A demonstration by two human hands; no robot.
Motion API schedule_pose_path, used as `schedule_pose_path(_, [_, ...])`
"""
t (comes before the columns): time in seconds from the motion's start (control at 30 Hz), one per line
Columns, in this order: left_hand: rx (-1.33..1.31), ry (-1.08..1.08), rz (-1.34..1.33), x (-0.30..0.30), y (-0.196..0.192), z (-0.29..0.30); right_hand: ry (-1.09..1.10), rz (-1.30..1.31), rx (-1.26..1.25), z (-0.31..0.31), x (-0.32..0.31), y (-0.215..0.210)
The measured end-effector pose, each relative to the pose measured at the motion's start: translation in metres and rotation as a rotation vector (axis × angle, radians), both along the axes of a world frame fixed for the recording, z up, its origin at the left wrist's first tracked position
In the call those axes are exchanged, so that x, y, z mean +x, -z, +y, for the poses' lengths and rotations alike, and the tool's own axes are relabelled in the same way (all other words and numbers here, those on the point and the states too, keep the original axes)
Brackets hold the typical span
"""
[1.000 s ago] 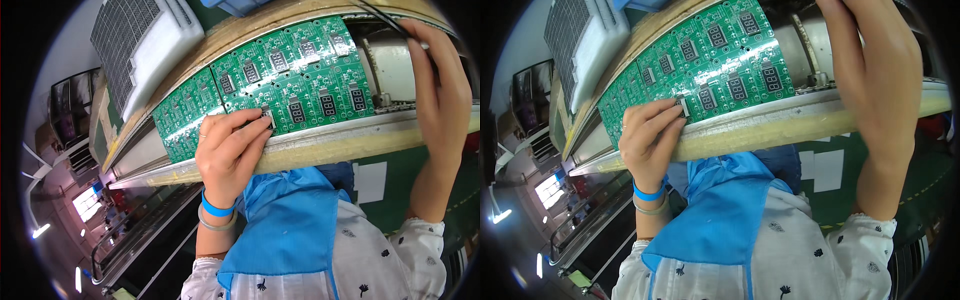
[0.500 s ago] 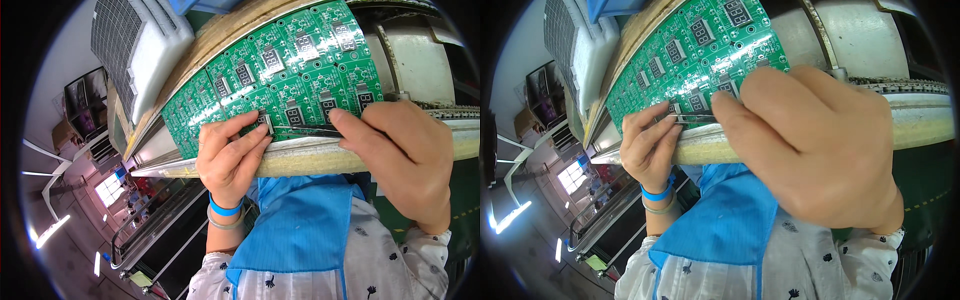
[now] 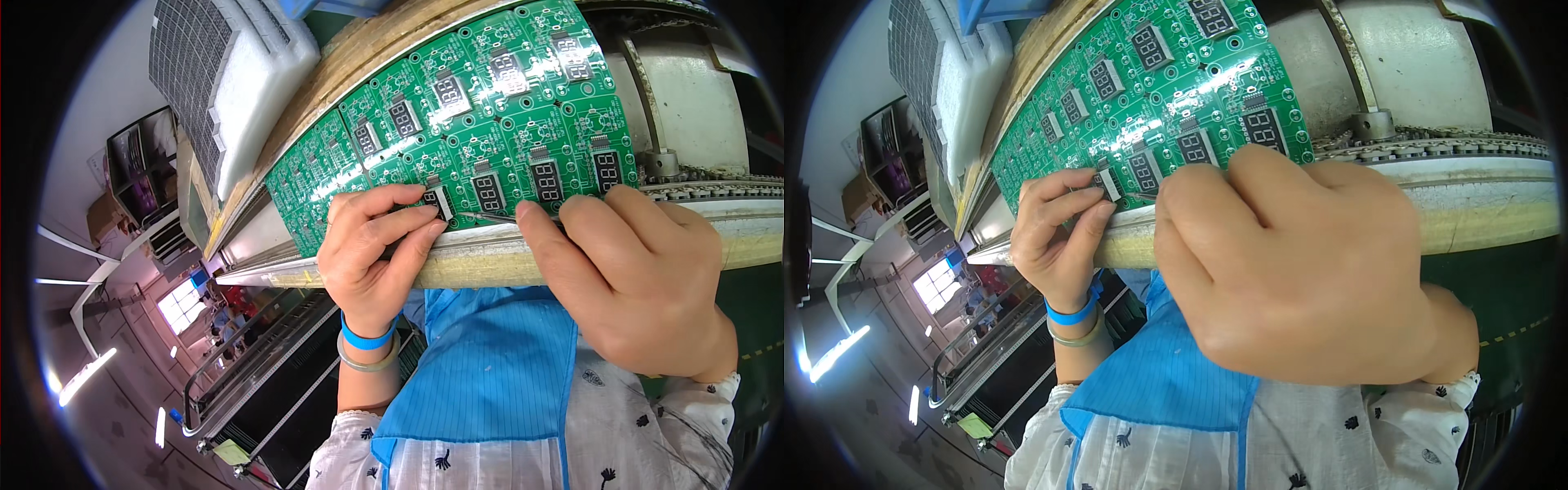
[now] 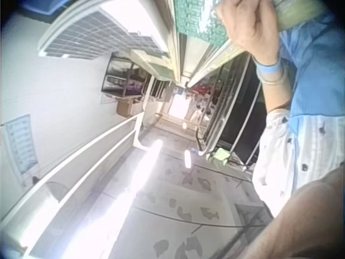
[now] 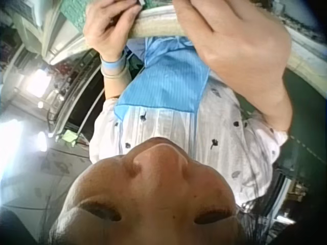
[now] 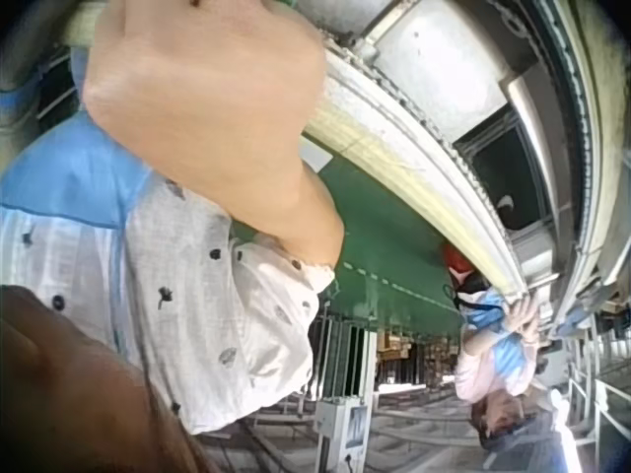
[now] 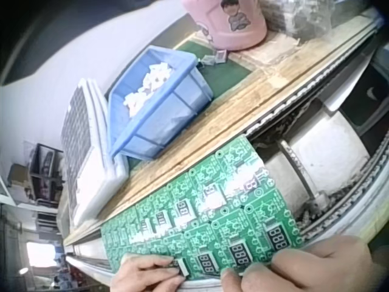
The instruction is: The person uses tweezers to place small black electronic components onto a green circuit board. They repeatedly pick up components from a white foam tray and insert them into specific slots on the board, adjusting their position with the tool.
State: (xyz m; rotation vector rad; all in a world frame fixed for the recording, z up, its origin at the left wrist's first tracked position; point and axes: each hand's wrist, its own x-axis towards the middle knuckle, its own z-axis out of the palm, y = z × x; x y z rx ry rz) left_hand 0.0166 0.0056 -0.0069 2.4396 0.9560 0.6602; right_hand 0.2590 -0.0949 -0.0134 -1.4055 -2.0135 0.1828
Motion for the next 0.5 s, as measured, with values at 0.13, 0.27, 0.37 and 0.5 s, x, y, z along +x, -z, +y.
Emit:
schedule_pose_path(0.13, [0.02, 0.011, 0.013, 0.001, -0.001, 0.001, -0.002, -0.035, -0.02, 0.0, -0.003, -0.002])
schedule_pose_path(0.27, [0.035, 0.022, 0.021, 0.002, -0.002, 0.001, -0.011, -0.126, -0.053, -0.002, -0.006, -0.009])
schedule_pose_path(0.37, [0.03, 0.016, 0.029, 0.002, -0.003, 0.001, -0.013, -0.171, -0.062, -0.003, -0.009, -0.012])
schedule_pose_path(0.5, [0.023, 0.005, 0.013, 0.002, -0.001, 0.0, -0.006, -0.19, -0.07, -0.002, -0.013, -0.013])
